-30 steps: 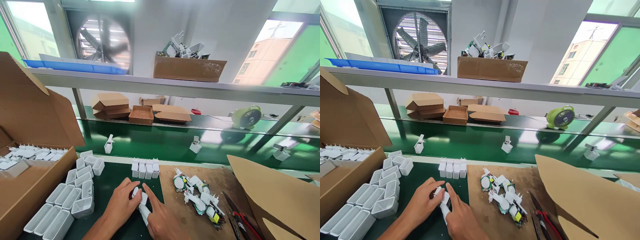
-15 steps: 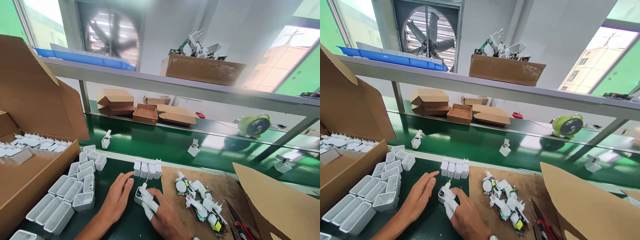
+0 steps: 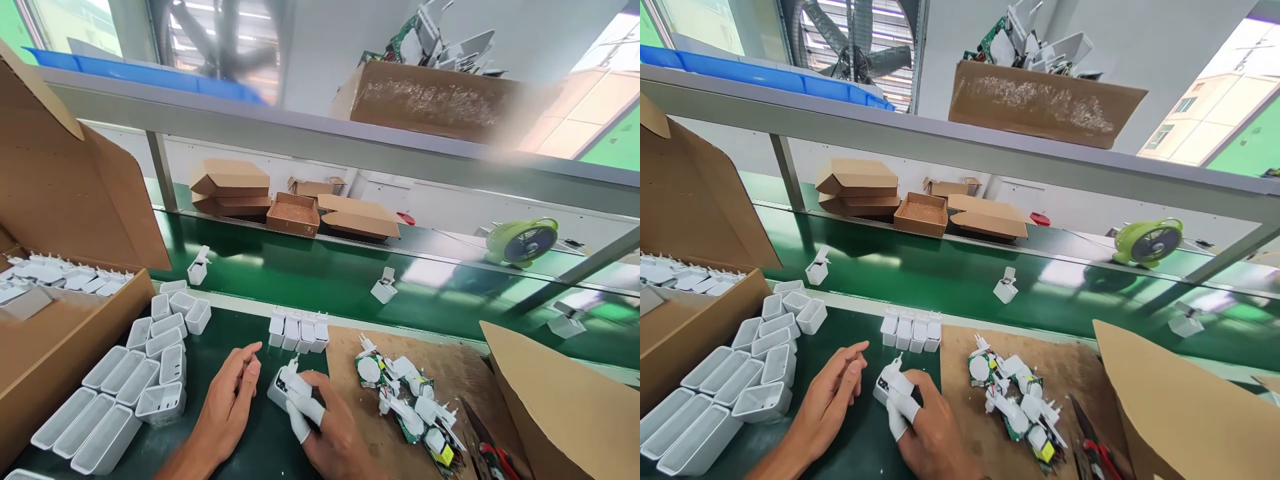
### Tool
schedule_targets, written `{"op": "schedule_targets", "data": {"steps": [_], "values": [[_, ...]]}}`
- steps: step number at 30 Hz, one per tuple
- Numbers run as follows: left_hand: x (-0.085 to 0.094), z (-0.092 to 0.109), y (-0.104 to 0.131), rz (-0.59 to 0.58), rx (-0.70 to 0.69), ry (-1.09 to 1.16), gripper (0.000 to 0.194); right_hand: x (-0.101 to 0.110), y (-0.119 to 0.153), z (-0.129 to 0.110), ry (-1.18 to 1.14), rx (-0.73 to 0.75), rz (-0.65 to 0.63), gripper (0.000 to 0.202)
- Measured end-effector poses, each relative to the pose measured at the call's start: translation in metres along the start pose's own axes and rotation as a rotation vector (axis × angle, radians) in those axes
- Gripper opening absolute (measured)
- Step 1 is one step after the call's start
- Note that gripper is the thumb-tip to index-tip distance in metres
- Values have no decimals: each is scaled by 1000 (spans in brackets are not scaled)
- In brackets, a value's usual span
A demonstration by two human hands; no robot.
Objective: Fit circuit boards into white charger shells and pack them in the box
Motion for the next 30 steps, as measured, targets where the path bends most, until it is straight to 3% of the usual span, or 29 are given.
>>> {"op": "schedule_targets", "data": {"steps": [5,9,15,20,22,24,27,30], "values": [[2,1,1,55,-20,-13,44,-9,4,7,39,-49,-64,51],[-7,3,3,-29,-84,-41,41,-12,6,10,10,-65,-37,47],[-16,2,11,-128,-236,-55,45,1,5,5,-29,-68,87,39],[-17,-3,15,-115,-291,-73,51,-7,7,12,-49,-165,-21,39],[-21,-4,17,-139,-332,-111,78,-10,6,17,-249,-278,-5,28],[-26,-1,20,-149,-397,-147,98,-15,7,24,-582,-480,35,25],[-30,9,26,-105,-523,-123,84,-27,14,23,-1085,-770,42,36],[-29,17,29,-24,-607,-76,74,-33,18,12,-1360,-872,47,35]]}}
Point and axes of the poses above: each hand's wrist, its own y-axis away from the middle knuckle, its own x-axis out of the back of the hand, z = x × y, the point moved 5 cm from there along -y, towards the middle knuckle, and after that the axes turned 6 degrees about -x, right-handed, at the moved point
